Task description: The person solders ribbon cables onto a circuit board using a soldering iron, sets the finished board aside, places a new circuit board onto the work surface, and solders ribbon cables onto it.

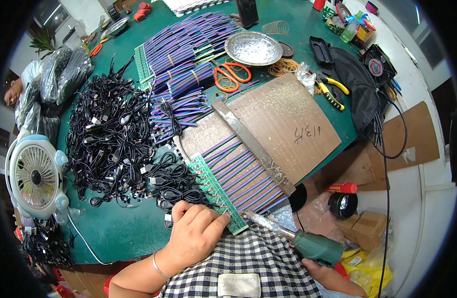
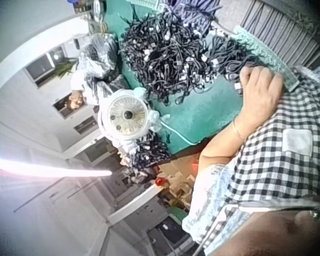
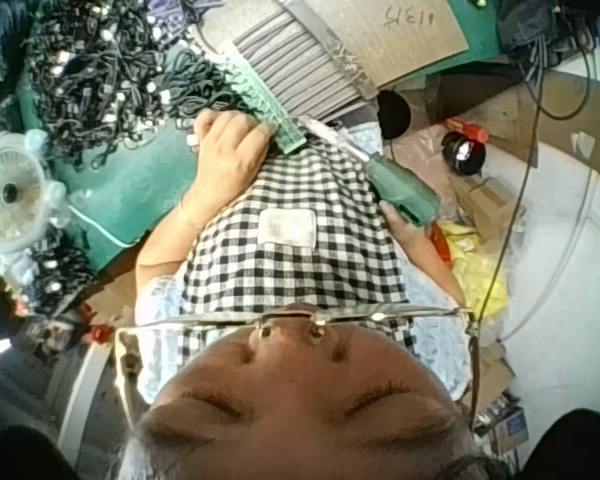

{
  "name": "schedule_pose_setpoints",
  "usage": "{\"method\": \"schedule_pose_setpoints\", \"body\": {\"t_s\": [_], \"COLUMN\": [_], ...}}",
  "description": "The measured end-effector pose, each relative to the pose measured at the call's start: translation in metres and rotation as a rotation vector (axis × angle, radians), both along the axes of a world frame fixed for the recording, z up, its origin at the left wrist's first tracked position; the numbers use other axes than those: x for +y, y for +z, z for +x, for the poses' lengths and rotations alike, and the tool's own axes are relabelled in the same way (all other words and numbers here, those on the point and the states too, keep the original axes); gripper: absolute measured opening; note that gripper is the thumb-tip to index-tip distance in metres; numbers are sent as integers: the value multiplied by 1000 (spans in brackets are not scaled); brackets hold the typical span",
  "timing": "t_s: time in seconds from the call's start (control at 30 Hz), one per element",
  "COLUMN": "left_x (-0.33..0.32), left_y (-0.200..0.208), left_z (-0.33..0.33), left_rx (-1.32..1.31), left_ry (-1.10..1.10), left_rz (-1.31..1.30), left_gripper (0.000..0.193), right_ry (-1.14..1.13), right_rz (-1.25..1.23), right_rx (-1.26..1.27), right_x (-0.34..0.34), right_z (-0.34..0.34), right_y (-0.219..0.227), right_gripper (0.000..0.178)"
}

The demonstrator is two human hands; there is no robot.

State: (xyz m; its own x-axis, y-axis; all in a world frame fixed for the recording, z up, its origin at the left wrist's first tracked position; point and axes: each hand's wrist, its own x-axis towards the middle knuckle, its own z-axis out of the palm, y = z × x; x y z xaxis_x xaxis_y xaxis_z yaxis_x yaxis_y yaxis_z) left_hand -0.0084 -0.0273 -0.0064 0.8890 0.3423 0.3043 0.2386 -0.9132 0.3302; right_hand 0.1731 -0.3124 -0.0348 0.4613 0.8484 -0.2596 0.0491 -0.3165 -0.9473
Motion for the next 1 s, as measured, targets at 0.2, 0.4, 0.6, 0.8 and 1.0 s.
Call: {"method": "schedule_pose_setpoints", "body": {"t_s": [0.2, 0.4, 0.6, 0.8, 1.0], "left_x": [-3, -3, -1, -3, -5], "left_y": [2, 5, 5, 6, 5], "left_z": [-1, -1, 0, -7, -2], "left_rx": [29, 58, 65, 81, 28], "left_ry": [-17, -38, -48, -15, -13], "left_rz": [44, 57, 67, 64, 98], "left_gripper": [21, 22, 22, 22, 19], "right_ry": [7, -13, 53, -132, -251], "right_rz": [-15, -50, 31, -10, 270], "right_rx": [-39, -16, -100, 234, 56], "right_x": [7, 7, 7, 14, 35], "right_z": [-1, -4, 0, -1, 8], "right_y": [11, 6, -2, 9, -12], "right_gripper": [31, 29, 29, 52, 62]}}
